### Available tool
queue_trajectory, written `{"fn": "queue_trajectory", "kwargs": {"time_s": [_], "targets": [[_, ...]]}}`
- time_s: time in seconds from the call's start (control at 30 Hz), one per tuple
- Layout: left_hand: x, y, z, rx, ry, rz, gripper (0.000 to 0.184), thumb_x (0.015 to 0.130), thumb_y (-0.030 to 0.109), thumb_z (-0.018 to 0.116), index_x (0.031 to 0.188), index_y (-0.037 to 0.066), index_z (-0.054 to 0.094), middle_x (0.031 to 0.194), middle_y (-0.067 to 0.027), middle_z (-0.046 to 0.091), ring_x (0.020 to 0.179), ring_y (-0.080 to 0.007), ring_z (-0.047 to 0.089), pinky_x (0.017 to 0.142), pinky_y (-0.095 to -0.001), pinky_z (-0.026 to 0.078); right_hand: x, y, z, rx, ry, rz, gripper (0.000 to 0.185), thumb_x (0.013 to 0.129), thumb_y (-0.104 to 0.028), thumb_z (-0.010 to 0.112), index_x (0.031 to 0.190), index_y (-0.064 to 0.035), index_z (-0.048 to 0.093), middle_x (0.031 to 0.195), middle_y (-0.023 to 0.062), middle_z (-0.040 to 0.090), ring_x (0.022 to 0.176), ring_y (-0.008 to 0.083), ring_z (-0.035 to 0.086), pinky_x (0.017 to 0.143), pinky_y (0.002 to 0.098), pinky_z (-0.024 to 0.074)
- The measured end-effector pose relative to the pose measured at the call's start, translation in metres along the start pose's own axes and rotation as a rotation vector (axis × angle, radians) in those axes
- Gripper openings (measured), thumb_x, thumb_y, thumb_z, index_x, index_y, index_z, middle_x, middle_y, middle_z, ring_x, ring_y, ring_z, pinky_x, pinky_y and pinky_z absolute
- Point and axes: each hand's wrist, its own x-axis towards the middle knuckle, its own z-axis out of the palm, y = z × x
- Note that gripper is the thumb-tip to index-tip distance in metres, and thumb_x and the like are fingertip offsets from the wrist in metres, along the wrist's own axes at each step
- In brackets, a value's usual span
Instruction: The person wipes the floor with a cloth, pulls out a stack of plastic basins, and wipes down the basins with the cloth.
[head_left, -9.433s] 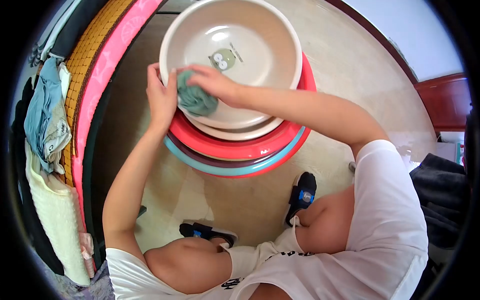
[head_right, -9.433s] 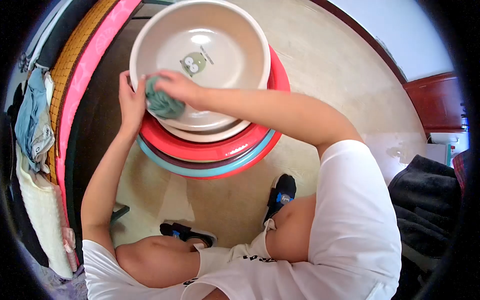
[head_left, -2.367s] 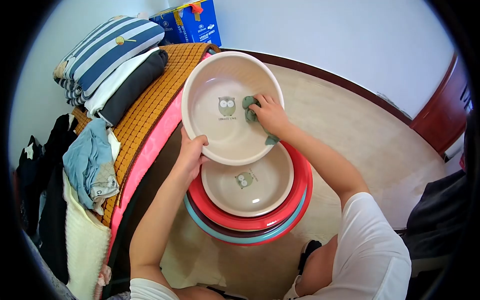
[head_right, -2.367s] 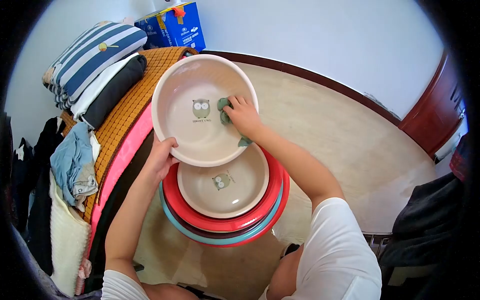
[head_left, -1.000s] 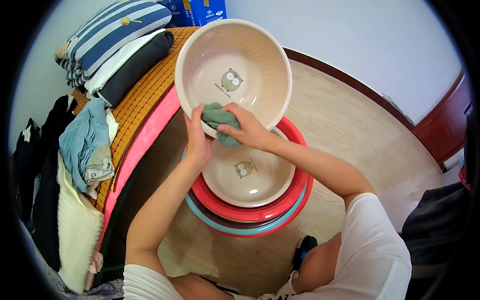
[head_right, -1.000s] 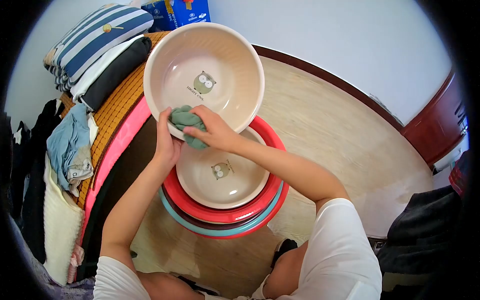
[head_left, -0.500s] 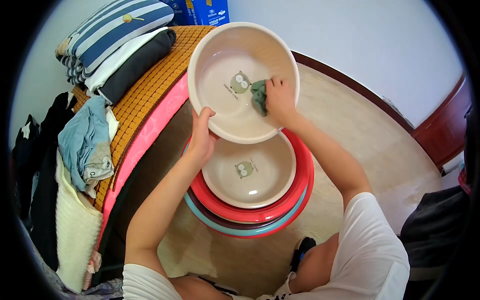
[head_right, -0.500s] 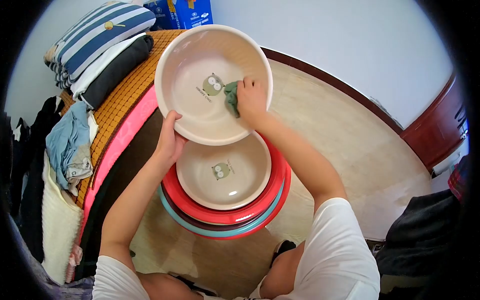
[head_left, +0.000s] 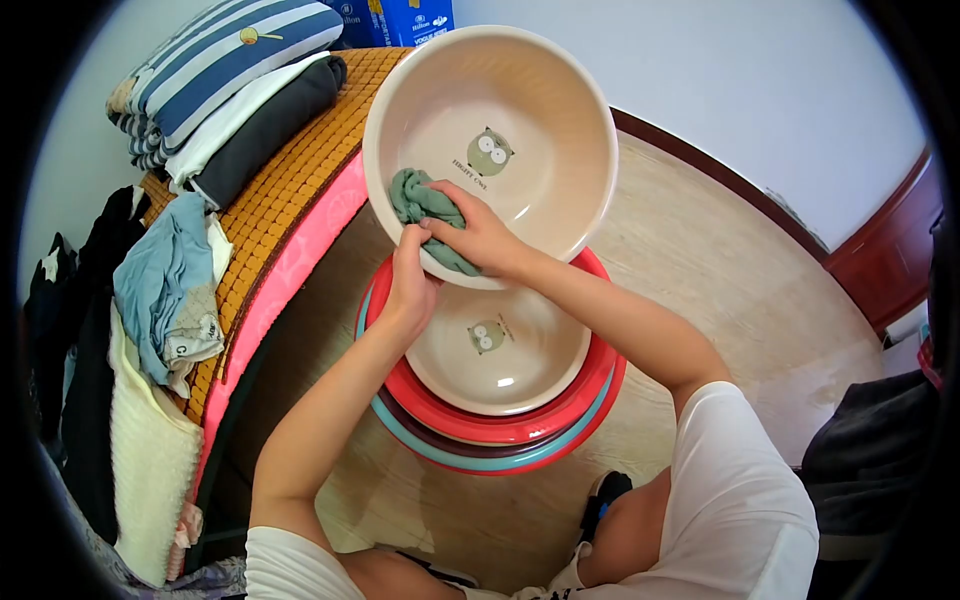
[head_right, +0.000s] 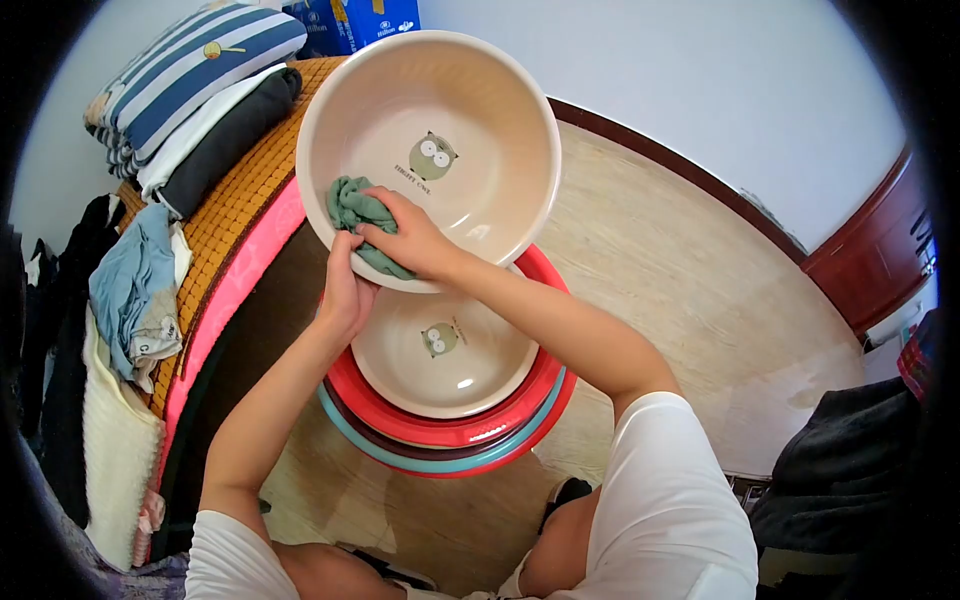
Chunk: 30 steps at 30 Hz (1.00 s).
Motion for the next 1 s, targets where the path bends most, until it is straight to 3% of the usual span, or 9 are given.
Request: {"fn": "queue_trajectory", "kwargs": {"time_s": [0.17,0.23,0.37,0.47,0.6,0.77,0.83,0.93,1.0], "targets": [[0.012,0.024,-0.005,-0.039,0.019,0.019,0.053,0.097,0.032,0.052,0.140,0.001,0.052,0.136,-0.0141,0.064,0.124,-0.0274,0.065,0.109,-0.0470,0.051,0.003,-0.001,-0.048,-0.675,-0.189,0.037,0.047,0.086,-0.013,0.073,0.133,-0.0130,0.067,0.118,0.0170,0.064,0.113,0.0370,0.063,0.101,0.0440,0.0516],[0.002,0.037,0.003,0.018,0.072,0.015,0.047,0.093,0.027,0.053,0.133,0.002,0.056,0.125,-0.0130,0.066,0.119,-0.0262,0.067,0.098,-0.0433,0.056,0.001,0.008,-0.071,-0.992,-0.239,-0.001,0.043,0.082,-0.011,0.071,0.124,-0.0189,0.074,0.115,0.0154,0.063,0.110,0.0389,0.061,0.092,0.0499,0.0514],[0.000,0.043,0.005,0.144,0.030,0.004,0.060,0.096,0.031,0.051,0.144,-0.004,0.047,0.144,-0.0202,0.060,0.132,-0.0318,0.062,0.109,-0.0494,0.051,-0.003,0.016,-0.116,-1.416,-0.034,-0.152,0.035,0.079,-0.008,0.074,0.112,-0.0178,0.077,0.116,0.0143,0.063,0.116,0.0339,0.059,0.100,0.0466,0.0465],[-0.003,0.035,0.011,0.158,0.032,-0.018,0.062,0.094,0.031,0.052,0.145,-0.004,0.045,0.146,-0.0200,0.058,0.131,-0.0319,0.062,0.107,-0.0490,0.054,0.006,0.012,-0.143,-1.481,0.260,-0.293,0.030,0.079,-0.008,0.073,0.109,-0.0139,0.076,0.116,0.0141,0.062,0.117,0.0327,0.058,0.104,0.0470,0.0441],[-0.008,0.043,0.025,0.130,0.049,-0.043,0.063,0.093,0.030,0.054,0.146,-0.002,0.043,0.143,-0.0178,0.059,0.129,-0.0307,0.063,0.106,-0.0482,0.054,-0.005,0.022,-0.136,-1.545,0.368,-0.378,0.025,0.080,-0.011,0.073,0.105,-0.0108,0.074,0.114,0.0151,0.061,0.116,0.0345,0.058,0.102,0.0479,0.0460],[-0.003,0.040,0.022,0.336,0.128,0.138,0.060,0.092,0.029,0.056,0.145,0.002,0.045,0.135,-0.0154,0.060,0.124,-0.0279,0.064,0.106,-0.0470,0.054,-0.039,0.035,-0.076,-0.748,-0.149,0.031,0.045,0.084,-0.036,0.075,0.118,-0.0052,0.076,0.115,0.0259,0.065,0.104,0.0441,0.065,0.099,0.0500,0.0523],[0.001,0.035,0.013,0.299,0.137,0.088,0.060,0.092,0.029,0.056,0.144,0.003,0.046,0.135,-0.0151,0.060,0.123,-0.0277,0.065,0.105,-0.0466,0.054,-0.050,0.023,-0.053,-0.469,-0.226,0.069,0.063,0.088,-0.052,0.076,0.128,-0.0037,0.072,0.131,0.0267,0.060,0.118,0.0448,0.061,0.104,0.0478,0.0502],[0.003,0.039,0.006,0.218,0.123,0.027,0.058,0.092,0.030,0.056,0.144,0.004,0.047,0.135,-0.0138,0.061,0.122,-0.0273,0.065,0.104,-0.0459,0.054,-0.064,-0.011,-0.044,-0.561,-0.281,-0.076,0.060,0.087,-0.043,0.080,0.135,-0.0082,0.068,0.141,0.0249,0.054,0.123,0.0446,0.059,0.108,0.0492,0.0483],[0.005,0.043,0.003,0.173,0.102,0.015,0.058,0.093,0.030,0.056,0.144,0.005,0.048,0.135,-0.0129,0.061,0.123,-0.0272,0.064,0.104,-0.0456,0.054,-0.066,-0.018,-0.044,-1.023,-0.226,-0.308,0.066,0.080,-0.021,0.086,0.142,-0.0187,0.064,0.139,0.0181,0.055,0.121,0.0373,0.061,0.099,0.0474,0.0552]]}}
